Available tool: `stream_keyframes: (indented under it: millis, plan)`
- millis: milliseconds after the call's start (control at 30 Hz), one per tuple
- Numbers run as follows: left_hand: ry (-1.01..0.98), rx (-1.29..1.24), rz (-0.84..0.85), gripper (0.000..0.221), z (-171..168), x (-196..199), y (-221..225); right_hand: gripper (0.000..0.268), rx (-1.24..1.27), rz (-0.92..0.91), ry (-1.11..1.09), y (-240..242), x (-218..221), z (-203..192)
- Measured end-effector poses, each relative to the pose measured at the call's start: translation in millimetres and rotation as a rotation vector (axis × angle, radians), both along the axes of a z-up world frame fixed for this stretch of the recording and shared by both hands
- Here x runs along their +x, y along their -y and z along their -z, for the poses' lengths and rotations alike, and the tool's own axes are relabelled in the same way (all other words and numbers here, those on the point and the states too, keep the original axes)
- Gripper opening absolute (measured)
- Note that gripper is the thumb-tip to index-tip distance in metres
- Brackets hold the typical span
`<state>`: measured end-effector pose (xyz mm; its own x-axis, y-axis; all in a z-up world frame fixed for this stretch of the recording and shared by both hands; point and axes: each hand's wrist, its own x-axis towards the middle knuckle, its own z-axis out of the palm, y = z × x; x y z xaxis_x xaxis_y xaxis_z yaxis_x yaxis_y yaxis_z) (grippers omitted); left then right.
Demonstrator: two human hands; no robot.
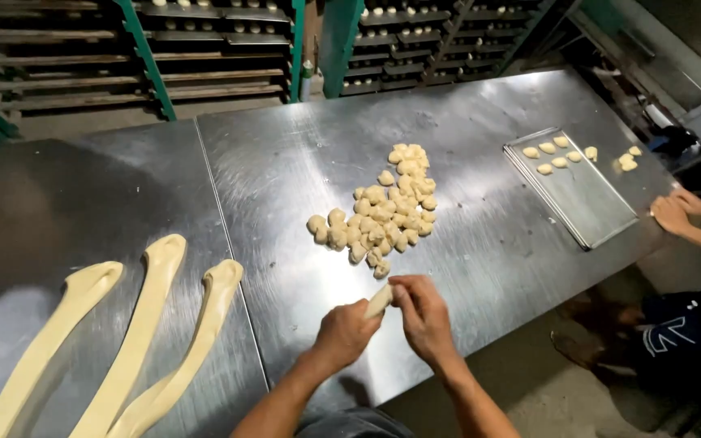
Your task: Manually portion and shape balls of dough into bread products on a metal table.
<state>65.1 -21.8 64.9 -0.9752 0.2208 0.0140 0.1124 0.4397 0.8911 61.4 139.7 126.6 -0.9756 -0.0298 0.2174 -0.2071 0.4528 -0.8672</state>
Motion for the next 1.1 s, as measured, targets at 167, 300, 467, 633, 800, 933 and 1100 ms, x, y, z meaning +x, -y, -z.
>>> stream_keyframes:
  millis: [167, 300, 467, 633, 800, 933, 1100]
  plan:
    - [0.002, -0.203, 0.073, 0.012, -14.5, 2.6, -40.4, 0.027, 0.056, -0.121, -0.021, -7.3, 3.9, 30.2]
    - [-0.078, -0.463, -0.002, 0.01, -19.5, -7.6, -53.2, 0.036, 0.086, 0.106, 0.192, -16.3, -6.1, 61.2]
    - [-0.001, -0.638, -0.083, 0.014, 26.9, -34.5, -60.7, 0.035, -0.27, -0.091, 0.48, -33.2, -35.3, 103.0]
    - [0.257, -0.792, -0.237, 0.011, 95.2, -64.7, -4.0, 0.04, -0.063, -0.576, 0.716, -35.7, -30.3, 62.4]
    - [0.297, -0.419, -0.359, 0.055, 59.8, -44.7, 25.1, 0.015, 0.283, -0.664, -0.541, 3.7, -52.5, 7.1]
    - [-0.088, -0.178, -0.275, 0.088, 41.6, -25.2, 30.2, 0.037, 0.423, -0.408, -0.703, 18.4, -59.7, 23.9]
    - [0.134, -0.032, -0.147, 0.017, 55.8, -3.3, 30.2, 0.018, 0.084, -0.45, 0.011, -0.7, -28.3, 31.7]
